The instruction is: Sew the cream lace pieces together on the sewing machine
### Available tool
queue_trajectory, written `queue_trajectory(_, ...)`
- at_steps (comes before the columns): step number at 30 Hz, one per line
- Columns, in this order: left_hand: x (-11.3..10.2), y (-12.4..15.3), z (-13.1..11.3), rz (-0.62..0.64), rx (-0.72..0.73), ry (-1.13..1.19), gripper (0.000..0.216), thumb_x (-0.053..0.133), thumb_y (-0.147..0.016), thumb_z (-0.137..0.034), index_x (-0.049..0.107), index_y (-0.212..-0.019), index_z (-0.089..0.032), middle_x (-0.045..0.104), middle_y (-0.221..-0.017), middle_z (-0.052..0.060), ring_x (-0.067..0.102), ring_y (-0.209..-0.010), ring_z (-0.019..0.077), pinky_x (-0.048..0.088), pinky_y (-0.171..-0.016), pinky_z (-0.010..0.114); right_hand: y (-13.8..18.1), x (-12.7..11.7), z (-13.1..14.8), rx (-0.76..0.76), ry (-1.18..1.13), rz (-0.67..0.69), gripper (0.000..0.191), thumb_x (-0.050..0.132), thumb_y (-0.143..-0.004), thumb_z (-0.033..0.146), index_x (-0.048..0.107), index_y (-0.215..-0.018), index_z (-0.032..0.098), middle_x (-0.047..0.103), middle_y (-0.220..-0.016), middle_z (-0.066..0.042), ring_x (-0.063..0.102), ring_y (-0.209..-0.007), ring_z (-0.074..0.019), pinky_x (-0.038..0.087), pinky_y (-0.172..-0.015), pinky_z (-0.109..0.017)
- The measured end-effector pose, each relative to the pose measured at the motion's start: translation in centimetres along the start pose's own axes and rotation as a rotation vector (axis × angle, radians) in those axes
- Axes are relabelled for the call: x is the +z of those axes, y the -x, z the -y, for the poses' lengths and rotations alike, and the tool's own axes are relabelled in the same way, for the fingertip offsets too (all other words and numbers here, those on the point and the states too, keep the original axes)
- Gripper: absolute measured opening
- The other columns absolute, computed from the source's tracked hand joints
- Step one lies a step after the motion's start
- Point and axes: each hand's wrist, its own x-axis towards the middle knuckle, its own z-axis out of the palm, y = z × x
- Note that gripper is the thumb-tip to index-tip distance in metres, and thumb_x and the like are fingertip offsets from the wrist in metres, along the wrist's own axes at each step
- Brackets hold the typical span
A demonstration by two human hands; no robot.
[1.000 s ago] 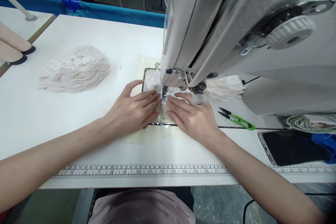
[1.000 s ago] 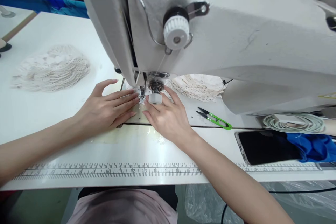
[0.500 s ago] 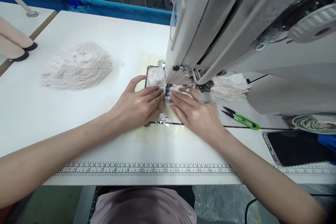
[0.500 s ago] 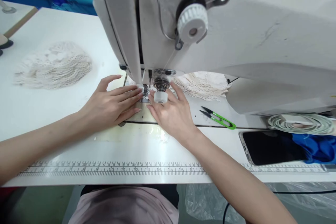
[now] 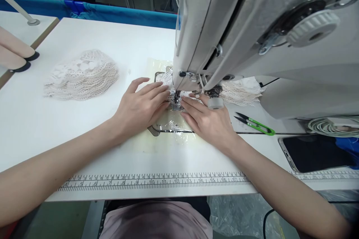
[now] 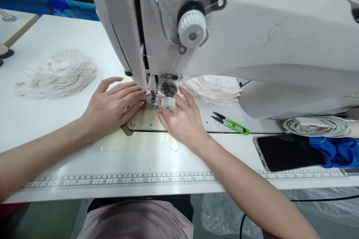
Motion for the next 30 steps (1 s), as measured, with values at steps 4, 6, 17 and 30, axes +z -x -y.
queue_trajectory(4,-0.1,0.1,0.4,0.091,0.021,-0.058,0.036,0.044,-0.101,-0.034,0.057,-0.128,-0.016,0.064,-0.129,0.012,0.06,-0.121,0.028,0.036,-0.11,0.055,0.0,-0.1,-0.1,-0.008,0.007,-0.027,0.029,0.05,-0.098,0.029,0.071,-0.113,0.016,0.076,-0.104,-0.007,0.064,-0.102,-0.0237,0.045,-0.098,-0.046)
queue_trajectory(6,-0.6,0.3,0.2,0.056,0.047,-0.17,0.032,0.047,-0.099,-0.038,0.064,-0.114,-0.016,0.072,-0.109,0.011,0.067,-0.102,0.0268,0.042,-0.102,0.053,0.0,-0.4,-0.1,-0.029,0.004,-0.08,0.026,0.052,-0.097,0.026,0.072,-0.112,0.017,0.075,-0.106,-0.006,0.065,-0.101,-0.022,0.044,-0.101,-0.046)
queue_trajectory(17,-0.4,0.1,0.2,0.008,0.114,0.108,0.026,0.048,-0.096,-0.016,0.064,-0.115,-0.023,0.072,-0.114,0.002,0.066,-0.103,0.018,0.043,-0.1,0.04,-0.1,-1.5,1.4,-0.113,-0.202,-0.022,0.027,0.051,-0.094,0.011,0.069,-0.114,0.017,0.072,-0.117,-0.005,0.067,-0.099,-0.0174,0.053,-0.083,-0.032)
queue_trajectory(30,-0.9,0.6,-1.6,0.082,0.174,-0.055,0.034,0.052,-0.098,-0.041,0.063,-0.123,-0.022,0.068,-0.124,0.007,0.061,-0.116,0.0256,0.041,-0.098,0.047,-0.2,-1.1,1.1,0.039,-0.038,0.063,0.024,0.047,-0.098,0.024,0.068,-0.102,0.013,0.072,-0.111,-0.012,0.063,-0.104,-0.0246,0.048,-0.089,-0.038)
